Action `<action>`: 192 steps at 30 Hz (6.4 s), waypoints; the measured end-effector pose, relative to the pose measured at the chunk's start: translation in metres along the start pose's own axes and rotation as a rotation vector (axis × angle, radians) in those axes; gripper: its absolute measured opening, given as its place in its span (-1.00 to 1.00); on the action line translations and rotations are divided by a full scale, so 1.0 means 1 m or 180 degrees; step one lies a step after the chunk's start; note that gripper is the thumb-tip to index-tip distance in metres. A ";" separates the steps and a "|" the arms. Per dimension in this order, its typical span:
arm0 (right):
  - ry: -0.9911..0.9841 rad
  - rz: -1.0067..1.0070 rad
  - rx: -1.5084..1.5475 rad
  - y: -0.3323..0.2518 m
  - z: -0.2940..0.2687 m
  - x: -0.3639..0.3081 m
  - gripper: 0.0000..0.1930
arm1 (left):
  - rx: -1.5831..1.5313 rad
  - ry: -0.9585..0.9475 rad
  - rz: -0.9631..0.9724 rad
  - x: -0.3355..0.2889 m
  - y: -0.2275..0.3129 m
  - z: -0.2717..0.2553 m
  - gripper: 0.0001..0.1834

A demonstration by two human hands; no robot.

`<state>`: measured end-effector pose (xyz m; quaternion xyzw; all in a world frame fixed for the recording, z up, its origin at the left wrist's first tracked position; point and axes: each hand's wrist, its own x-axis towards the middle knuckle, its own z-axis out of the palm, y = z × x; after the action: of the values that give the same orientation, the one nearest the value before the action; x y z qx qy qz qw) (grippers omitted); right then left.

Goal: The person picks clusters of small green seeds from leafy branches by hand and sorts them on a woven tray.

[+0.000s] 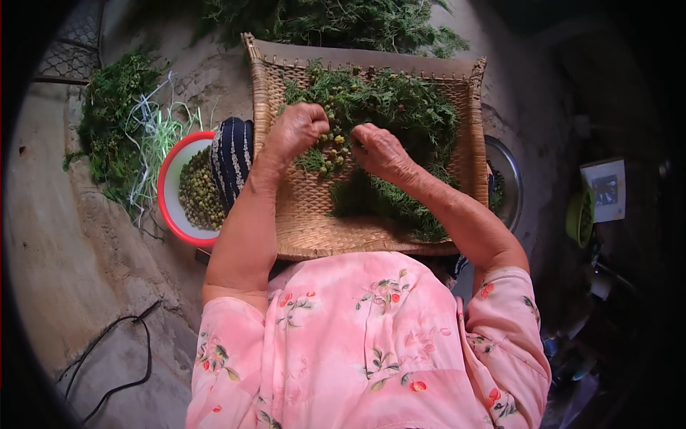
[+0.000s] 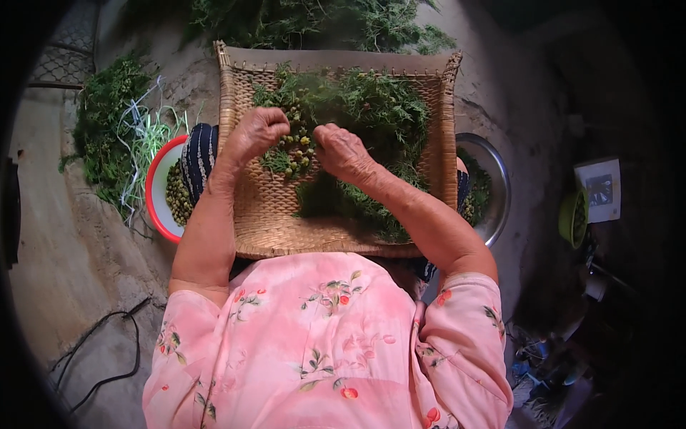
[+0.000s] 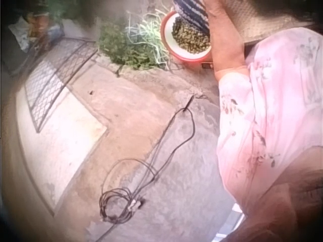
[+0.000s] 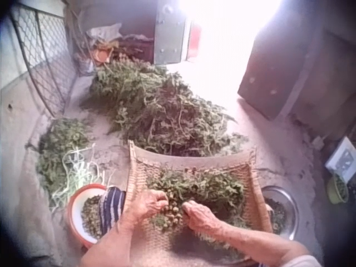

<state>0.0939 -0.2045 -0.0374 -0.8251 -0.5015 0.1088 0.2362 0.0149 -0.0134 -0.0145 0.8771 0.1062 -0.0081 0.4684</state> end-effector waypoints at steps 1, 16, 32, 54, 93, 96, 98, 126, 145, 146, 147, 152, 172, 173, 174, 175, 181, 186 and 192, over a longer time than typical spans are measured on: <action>0.0042 -0.0102 0.0159 -0.005 -0.001 0.000 -0.81 | 0.0239 -0.0171 0.0152 -0.002 -0.003 0.008 -0.91; -0.0063 -0.0068 0.0730 -0.012 0.025 -0.010 -0.88 | 0.1433 -0.0199 0.0104 -0.039 0.003 0.060 -0.79; -0.0242 0.0054 0.0666 -0.025 0.021 -0.005 -0.73 | 0.0992 -0.0052 -0.0297 -0.035 -0.007 0.039 -0.88; -0.0126 -0.0245 0.0128 -0.036 0.037 0.000 -0.91 | -0.5191 0.0775 -0.1690 -0.027 0.004 0.014 -0.86; -0.0177 -0.0535 -0.0498 -0.041 0.038 0.012 -0.56 | -0.5346 0.0656 -0.1137 -0.025 0.002 -0.008 -0.75; -0.0603 -0.0635 -0.0295 -0.037 0.019 -0.004 -0.71 | -0.5342 0.0755 -0.1130 -0.026 0.004 -0.009 -0.76; -0.0691 -0.0267 -0.0092 -0.031 -0.003 -0.002 -0.82 | -0.5309 0.0815 -0.1178 -0.024 0.006 -0.010 -0.76; 0.0810 0.0279 0.0642 -0.026 -0.017 0.020 -0.78 | -0.3717 0.0890 -0.2169 -0.017 0.016 0.021 -0.70; 0.1443 0.0507 0.1501 -0.023 -0.037 0.021 -0.82 | 0.1688 -0.0007 -0.0030 -0.033 0.035 0.038 -0.88; 0.1454 0.0541 0.1547 -0.024 -0.038 0.022 -0.82 | 0.2312 -0.0400 0.0175 -0.035 0.039 0.041 -0.90; 0.1465 0.0578 0.1591 -0.025 -0.039 0.022 -0.82 | 0.2928 -0.0805 0.0387 -0.038 0.045 0.046 -0.91; 0.1422 0.0582 0.1796 -0.017 -0.045 0.024 -0.82 | 0.4197 -0.1396 0.1552 -0.055 0.108 0.069 -0.87; -0.2302 -0.1497 0.2817 -0.232 -0.079 0.016 -0.29 | 0.2478 -0.1223 0.2054 -0.120 0.160 0.100 -0.87; -0.2333 -0.1542 0.2792 -0.227 -0.084 0.018 -0.29 | 0.1426 -0.1398 0.1569 -0.120 0.156 0.097 -0.87; -0.2555 -0.1110 0.3198 -0.225 -0.089 0.015 -0.26 | 0.0470 -0.1548 0.1087 -0.126 0.153 0.094 -0.86; -0.2767 -0.0653 0.3589 -0.223 -0.093 0.012 -0.23 | -0.0277 -0.1645 0.0632 -0.127 0.150 0.088 -0.85; -0.3130 0.0484 0.5455 -0.207 -0.056 0.015 -0.10 | -0.2108 -0.1880 -0.0365 -0.130 0.155 0.080 -0.81; -0.3214 0.0998 0.6166 -0.200 -0.051 0.019 -0.01 | -0.2646 -0.1900 -0.0566 -0.132 0.159 0.077 -0.77; -0.2924 0.0923 0.6229 -0.192 -0.058 0.029 0.01 | -0.2865 -0.1877 -0.0708 -0.132 0.164 0.079 -0.72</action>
<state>-0.0173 -0.1213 0.1104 -0.2118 -0.1361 0.7854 0.5655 -0.0758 -0.1908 0.0907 0.5342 0.0555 -0.2568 0.8035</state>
